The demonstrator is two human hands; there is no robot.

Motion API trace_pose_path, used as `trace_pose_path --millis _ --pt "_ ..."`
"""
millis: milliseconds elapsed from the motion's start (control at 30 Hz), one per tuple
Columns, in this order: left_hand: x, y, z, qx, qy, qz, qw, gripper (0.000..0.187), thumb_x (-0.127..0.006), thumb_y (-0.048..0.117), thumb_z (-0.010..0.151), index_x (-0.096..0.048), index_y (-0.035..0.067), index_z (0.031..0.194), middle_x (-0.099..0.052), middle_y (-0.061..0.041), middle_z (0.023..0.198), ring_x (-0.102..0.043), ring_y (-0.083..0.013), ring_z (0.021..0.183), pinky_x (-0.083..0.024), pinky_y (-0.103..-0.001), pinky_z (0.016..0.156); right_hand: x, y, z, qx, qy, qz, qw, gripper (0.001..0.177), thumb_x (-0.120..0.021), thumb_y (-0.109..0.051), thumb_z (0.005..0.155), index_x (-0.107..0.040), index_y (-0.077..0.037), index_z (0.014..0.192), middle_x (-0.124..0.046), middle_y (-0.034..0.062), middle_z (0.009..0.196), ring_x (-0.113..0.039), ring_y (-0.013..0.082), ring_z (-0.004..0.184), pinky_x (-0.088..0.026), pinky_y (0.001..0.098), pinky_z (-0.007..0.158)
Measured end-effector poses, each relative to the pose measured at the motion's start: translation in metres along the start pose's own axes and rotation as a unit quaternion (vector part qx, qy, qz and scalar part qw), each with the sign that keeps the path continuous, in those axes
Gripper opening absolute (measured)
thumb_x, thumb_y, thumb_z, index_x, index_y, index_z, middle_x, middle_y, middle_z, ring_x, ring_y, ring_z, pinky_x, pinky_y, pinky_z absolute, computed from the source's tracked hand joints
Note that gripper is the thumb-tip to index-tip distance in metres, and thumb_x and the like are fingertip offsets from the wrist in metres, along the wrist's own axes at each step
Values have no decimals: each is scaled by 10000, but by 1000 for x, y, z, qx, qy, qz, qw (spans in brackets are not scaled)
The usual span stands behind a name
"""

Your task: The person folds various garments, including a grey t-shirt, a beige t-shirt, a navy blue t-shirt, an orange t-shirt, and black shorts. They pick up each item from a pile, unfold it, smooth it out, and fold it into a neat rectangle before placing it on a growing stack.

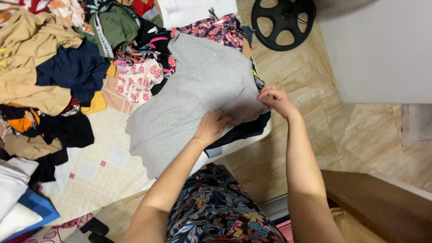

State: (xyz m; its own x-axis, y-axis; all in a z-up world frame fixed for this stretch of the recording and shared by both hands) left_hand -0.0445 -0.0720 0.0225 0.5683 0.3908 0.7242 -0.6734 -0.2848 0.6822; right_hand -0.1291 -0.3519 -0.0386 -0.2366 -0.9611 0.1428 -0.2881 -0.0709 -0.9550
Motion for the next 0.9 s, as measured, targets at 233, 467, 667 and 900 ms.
trace_pose_path --millis 233,467,667,900 --pt "2 9 1 -15 -14 24 999 222 -619 75 870 -765 137 1024 -603 -77 902 -582 -302 909 -439 -424 837 -23 71 -41 -278 92 134 947 253 -587 -254 1002 -699 -59 885 -685 5 798 -631 122 724 -505 257 667" --pt "6 12 2 -29 3 38 999 205 -618 107 898 -751 151 1047 -601 -56 927 -585 -270 930 -433 -401 838 -57 32 9 -127 35 -62 989 562 -803 -303 988 -472 134 870 -410 4 813 -393 127 729 -345 325 606" --pt "-20 -13 -3 -17 -68 129 989 372 -586 98 914 -725 196 1245 -592 -57 997 -572 -247 974 -428 -382 831 -58 3 44 -62 171 -118 976 306 -758 -312 963 -751 -22 1059 -560 48 664 -465 150 626 -422 350 609" --pt "-23 -22 -21 -23 -84 159 983 458 -610 196 881 -668 191 1335 -589 -103 1279 -534 -294 1066 -402 -408 888 -78 -49 17 116 261 -532 797 206 -660 -298 1016 -701 -141 1142 -667 93 1031 -639 319 972 -471 513 779"
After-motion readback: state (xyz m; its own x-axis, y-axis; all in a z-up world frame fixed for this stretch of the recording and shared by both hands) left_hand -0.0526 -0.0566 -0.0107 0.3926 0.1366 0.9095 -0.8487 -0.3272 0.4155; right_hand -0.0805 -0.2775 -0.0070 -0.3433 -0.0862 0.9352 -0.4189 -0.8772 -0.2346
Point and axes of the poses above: each hand's wrist, its own z-axis towards the middle knuckle, its own x-axis out of the back of the hand, y = z × x, the point moved 7 cm from there along z, towards the middle knuckle
